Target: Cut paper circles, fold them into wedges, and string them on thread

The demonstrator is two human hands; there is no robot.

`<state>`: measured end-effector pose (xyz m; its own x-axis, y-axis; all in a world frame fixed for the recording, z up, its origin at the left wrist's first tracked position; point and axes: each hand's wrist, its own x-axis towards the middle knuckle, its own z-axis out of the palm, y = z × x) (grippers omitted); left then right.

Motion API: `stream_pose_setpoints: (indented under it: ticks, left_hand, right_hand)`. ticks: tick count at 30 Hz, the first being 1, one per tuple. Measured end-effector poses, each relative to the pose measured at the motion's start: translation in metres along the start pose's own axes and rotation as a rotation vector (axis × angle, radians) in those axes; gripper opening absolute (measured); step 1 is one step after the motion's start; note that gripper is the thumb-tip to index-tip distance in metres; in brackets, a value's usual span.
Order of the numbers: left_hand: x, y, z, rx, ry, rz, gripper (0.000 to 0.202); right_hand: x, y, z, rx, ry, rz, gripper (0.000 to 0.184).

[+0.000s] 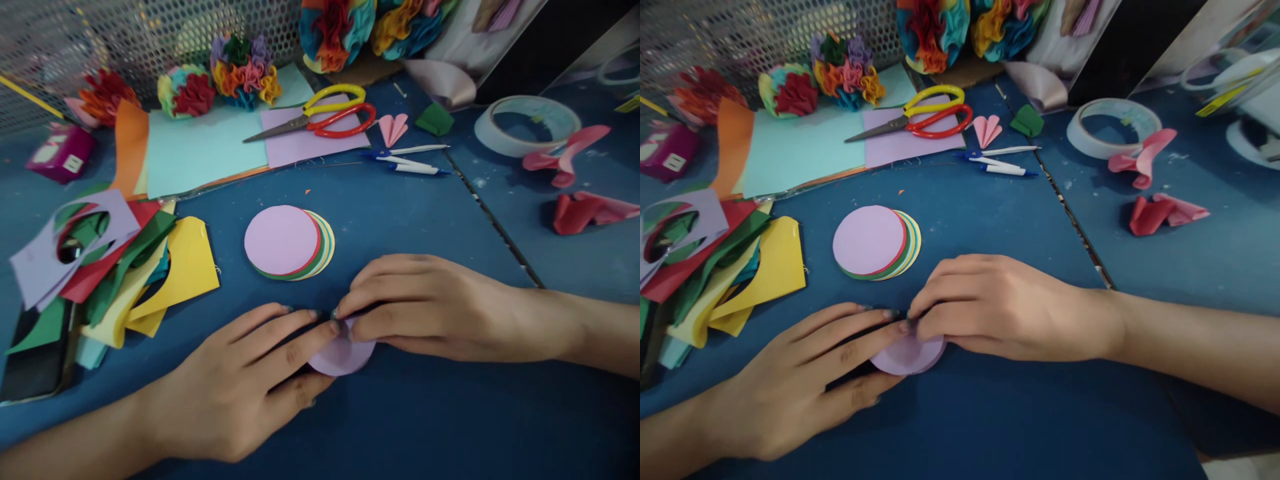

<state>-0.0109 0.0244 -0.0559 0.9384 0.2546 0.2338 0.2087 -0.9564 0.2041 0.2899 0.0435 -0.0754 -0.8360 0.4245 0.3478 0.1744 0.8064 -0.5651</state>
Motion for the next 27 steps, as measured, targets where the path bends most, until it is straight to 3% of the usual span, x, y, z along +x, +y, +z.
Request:
stream_pose_setpoints:
  ticks: [4, 12, 21, 27]
  left_hand:
    - [0.0, 0.002, 0.001, -0.001, 0.017, -0.003, 0.025]
    - [-0.005, 0.006, 0.012, -0.055, 0.078, -0.105, 0.016]
    - [-0.004, 0.006, 0.011, -0.044, 0.077, -0.081, 0.012]
    - [-0.003, 0.004, 0.007, -0.01, 0.038, -0.038, 0.014]
  right_hand:
    - [-0.003, -0.003, 0.003, -0.117, 0.023, 0.042, 0.023]
    - [-0.005, -0.006, 0.002, -0.109, 0.051, 0.038, 0.027]
    - [-0.005, -0.004, 0.002, -0.179, 0.095, -0.078, 0.02]
    - [-0.005, -0.004, 0.002, -0.177, 0.031, -0.098, 0.025]
